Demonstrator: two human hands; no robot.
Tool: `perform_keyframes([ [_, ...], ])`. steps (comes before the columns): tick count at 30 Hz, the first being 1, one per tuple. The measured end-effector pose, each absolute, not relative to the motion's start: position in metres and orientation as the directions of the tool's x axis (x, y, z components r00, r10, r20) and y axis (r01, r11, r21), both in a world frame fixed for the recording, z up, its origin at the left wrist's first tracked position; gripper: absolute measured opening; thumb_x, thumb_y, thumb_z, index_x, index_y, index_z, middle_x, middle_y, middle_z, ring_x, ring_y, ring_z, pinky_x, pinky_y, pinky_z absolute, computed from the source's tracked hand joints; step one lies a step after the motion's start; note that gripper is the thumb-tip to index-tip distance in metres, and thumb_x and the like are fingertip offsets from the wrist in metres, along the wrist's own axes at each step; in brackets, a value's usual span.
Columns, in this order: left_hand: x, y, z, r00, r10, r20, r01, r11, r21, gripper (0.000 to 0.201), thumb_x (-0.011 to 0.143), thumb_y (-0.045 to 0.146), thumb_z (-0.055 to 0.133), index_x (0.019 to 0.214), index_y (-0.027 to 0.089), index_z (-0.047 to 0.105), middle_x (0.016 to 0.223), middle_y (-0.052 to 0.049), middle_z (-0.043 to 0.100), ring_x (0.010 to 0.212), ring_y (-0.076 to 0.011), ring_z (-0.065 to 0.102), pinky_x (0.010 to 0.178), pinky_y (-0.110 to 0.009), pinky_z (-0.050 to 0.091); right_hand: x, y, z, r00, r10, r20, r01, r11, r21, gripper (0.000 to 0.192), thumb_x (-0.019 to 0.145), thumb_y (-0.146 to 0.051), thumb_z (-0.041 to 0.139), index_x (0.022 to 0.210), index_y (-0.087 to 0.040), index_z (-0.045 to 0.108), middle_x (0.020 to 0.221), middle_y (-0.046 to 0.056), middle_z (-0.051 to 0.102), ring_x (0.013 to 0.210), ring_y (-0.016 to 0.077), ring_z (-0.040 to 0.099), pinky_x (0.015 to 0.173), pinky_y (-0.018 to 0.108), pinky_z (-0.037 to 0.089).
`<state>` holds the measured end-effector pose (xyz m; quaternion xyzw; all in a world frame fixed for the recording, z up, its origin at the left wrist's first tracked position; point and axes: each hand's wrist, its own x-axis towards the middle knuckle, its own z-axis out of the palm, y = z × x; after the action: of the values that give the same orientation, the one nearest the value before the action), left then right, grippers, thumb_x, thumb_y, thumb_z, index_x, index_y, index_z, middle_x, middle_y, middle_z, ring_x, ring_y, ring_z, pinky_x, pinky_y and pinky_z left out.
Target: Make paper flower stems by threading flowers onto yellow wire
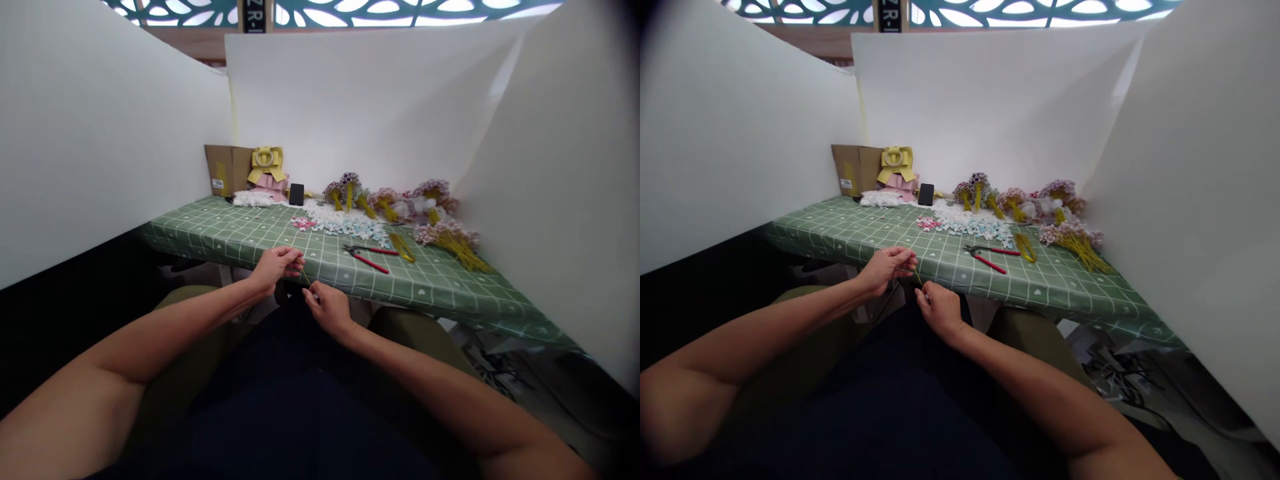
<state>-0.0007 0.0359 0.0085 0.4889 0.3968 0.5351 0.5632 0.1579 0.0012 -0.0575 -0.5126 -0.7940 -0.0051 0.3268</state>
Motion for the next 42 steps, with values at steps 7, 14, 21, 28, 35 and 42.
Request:
perform_keyframes([
  [7,-0.003,0.041,0.007,0.063,0.995,0.074,-0.267,-0.054,0.962,0.012,0.081,0.021,0.064,0.080,0.010,0.064,0.072,-0.004,0.066,0.059,-0.0089,0.060,0.059,-0.022,0.051,0.149,-0.009,-0.067,-0.310,0.818,0.484,0.793,0.503,-0.344,0.026,0.092,-0.035,0.048,0.074,-0.018,0.058,0.068,0.002,0.065,0.060,0.0128,0.056,0.057,0.024,0.025],
  [14,-0.009,0.044,0.020,0.090,0.985,0.150,-0.358,-0.109,0.927,0.012,0.080,0.023,0.065,0.081,0.013,0.061,0.068,0.001,0.057,0.058,-0.0079,0.055,0.061,-0.025,0.054,0.164,0.004,-0.046,-0.583,0.700,0.414,0.636,0.709,-0.305,0.030,0.092,-0.045,0.049,0.088,-0.018,0.062,0.084,0.003,0.066,0.075,0.0139,0.058,0.065,0.023,0.034],
  [21,-0.008,0.046,0.011,0.202,0.961,0.187,-0.086,-0.173,0.981,0.021,0.080,0.033,0.064,0.082,0.013,0.062,0.068,0.001,0.053,0.054,-0.0057,0.047,0.047,-0.016,0.039,0.250,0.063,0.008,-0.104,0.867,0.487,0.990,0.135,-0.029,0.034,0.092,-0.044,0.048,0.100,-0.014,0.063,0.109,0.015,0.059,0.099,0.0250,0.055,0.075,0.029,0.039],
  [28,0.003,0.036,-0.005,0.297,0.936,0.191,0.029,-0.209,0.978,0.021,0.081,0.034,0.059,0.082,0.014,0.062,0.065,0.001,0.055,0.053,-0.0051,0.043,0.049,-0.018,0.029,0.282,0.085,-0.008,-0.113,0.948,0.299,0.991,0.086,0.103,0.022,0.094,-0.023,0.042,0.105,-0.014,0.059,0.108,0.014,0.062,0.096,0.0232,0.059,0.074,0.029,0.040],
  [35,0.005,0.033,-0.006,0.282,0.938,0.202,0.091,-0.236,0.968,0.024,0.082,0.037,0.055,0.084,0.014,0.062,0.064,0.003,0.053,0.048,-0.0054,0.033,0.048,-0.020,0.023,0.289,0.076,0.023,0.045,0.884,0.466,0.998,-0.063,0.022,0.028,0.096,-0.023,0.034,0.112,-0.011,0.053,0.102,0.017,0.064,0.084,0.0240,0.061,0.065,0.029,0.036],
  [42,0.009,0.017,0.013,0.238,0.918,0.316,0.055,-0.338,0.940,0.030,0.086,0.037,0.052,0.105,0.016,0.063,0.059,0.005,0.044,0.053,-0.0090,0.036,0.053,-0.022,0.030,0.250,0.022,0.075,-0.083,0.789,0.608,0.816,0.404,-0.413,0.026,0.089,-0.035,0.048,0.071,-0.017,0.053,0.061,0.000,0.049,0.058,0.0134,0.043,0.055,0.025,0.026],
])
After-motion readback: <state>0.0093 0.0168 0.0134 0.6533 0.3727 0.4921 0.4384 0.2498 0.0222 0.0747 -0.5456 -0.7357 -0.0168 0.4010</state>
